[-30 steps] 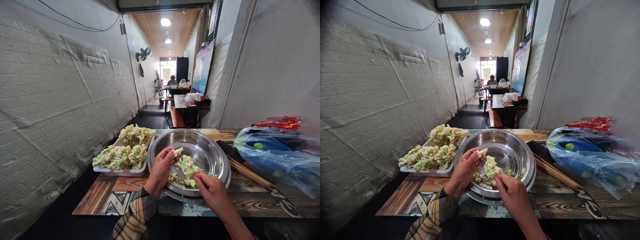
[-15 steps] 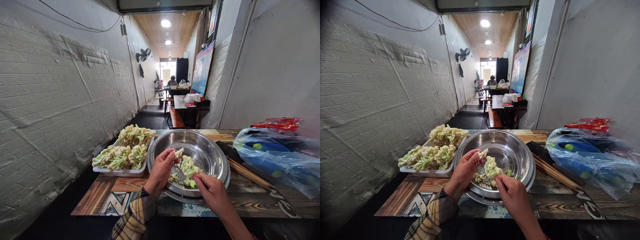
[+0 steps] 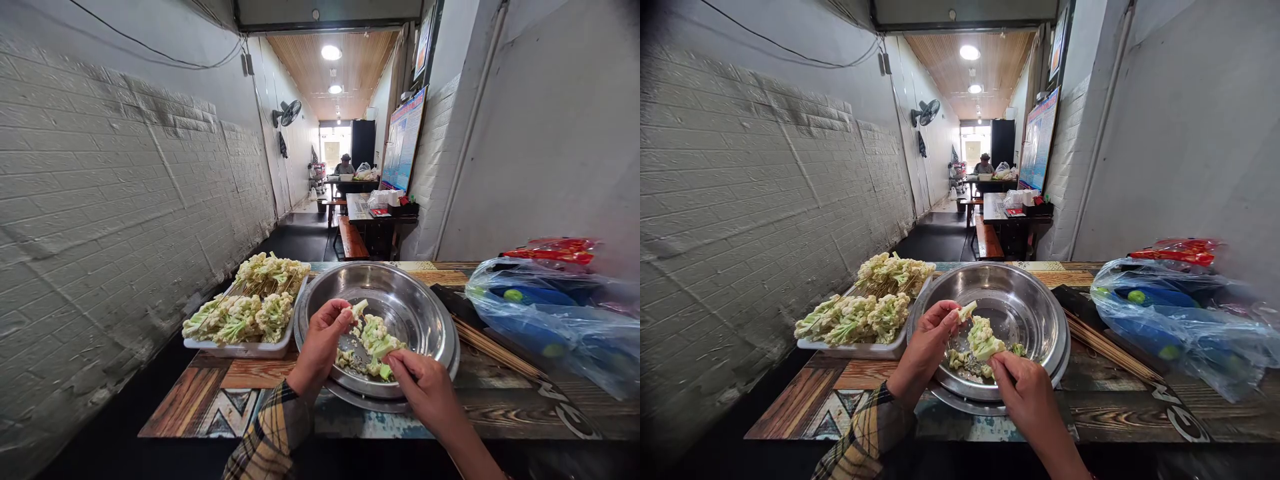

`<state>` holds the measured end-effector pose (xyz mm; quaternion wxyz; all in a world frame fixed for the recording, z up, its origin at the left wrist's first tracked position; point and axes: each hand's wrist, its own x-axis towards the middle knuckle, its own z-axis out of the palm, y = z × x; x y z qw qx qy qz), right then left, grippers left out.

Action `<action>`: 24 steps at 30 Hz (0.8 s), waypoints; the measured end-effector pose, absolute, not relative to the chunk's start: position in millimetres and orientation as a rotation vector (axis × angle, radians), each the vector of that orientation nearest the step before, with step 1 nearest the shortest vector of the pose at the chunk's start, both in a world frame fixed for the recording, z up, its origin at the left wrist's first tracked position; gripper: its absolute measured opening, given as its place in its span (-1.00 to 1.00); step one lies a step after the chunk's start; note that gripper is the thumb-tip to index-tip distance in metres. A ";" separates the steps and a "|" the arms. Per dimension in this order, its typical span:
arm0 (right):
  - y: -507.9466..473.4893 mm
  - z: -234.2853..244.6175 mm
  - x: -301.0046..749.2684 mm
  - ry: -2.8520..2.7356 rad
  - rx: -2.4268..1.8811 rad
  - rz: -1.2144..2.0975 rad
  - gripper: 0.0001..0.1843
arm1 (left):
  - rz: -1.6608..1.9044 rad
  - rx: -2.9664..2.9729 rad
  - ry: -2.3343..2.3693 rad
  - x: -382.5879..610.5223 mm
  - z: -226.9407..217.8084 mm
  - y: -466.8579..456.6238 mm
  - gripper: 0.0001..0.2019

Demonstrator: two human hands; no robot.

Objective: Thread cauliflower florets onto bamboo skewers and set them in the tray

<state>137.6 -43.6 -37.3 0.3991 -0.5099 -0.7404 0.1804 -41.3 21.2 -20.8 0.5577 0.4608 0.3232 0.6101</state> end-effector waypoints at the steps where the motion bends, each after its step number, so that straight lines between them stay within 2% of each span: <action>1: -43.9 -37.3 137.5 -1.872 -1.291 0.461 -0.58 | 1.431 1.107 0.760 -41.6 -20.9 21.2 -0.79; 9: -47.6 -35.3 137.6 -1.854 -1.291 0.505 -0.56 | 1.400 1.310 0.824 -43.0 -16.8 19.2 -0.82; 24: -43.0 -42.7 141.5 -1.796 -1.248 0.505 -0.57 | 1.297 1.322 0.763 -41.3 -13.6 13.2 -0.78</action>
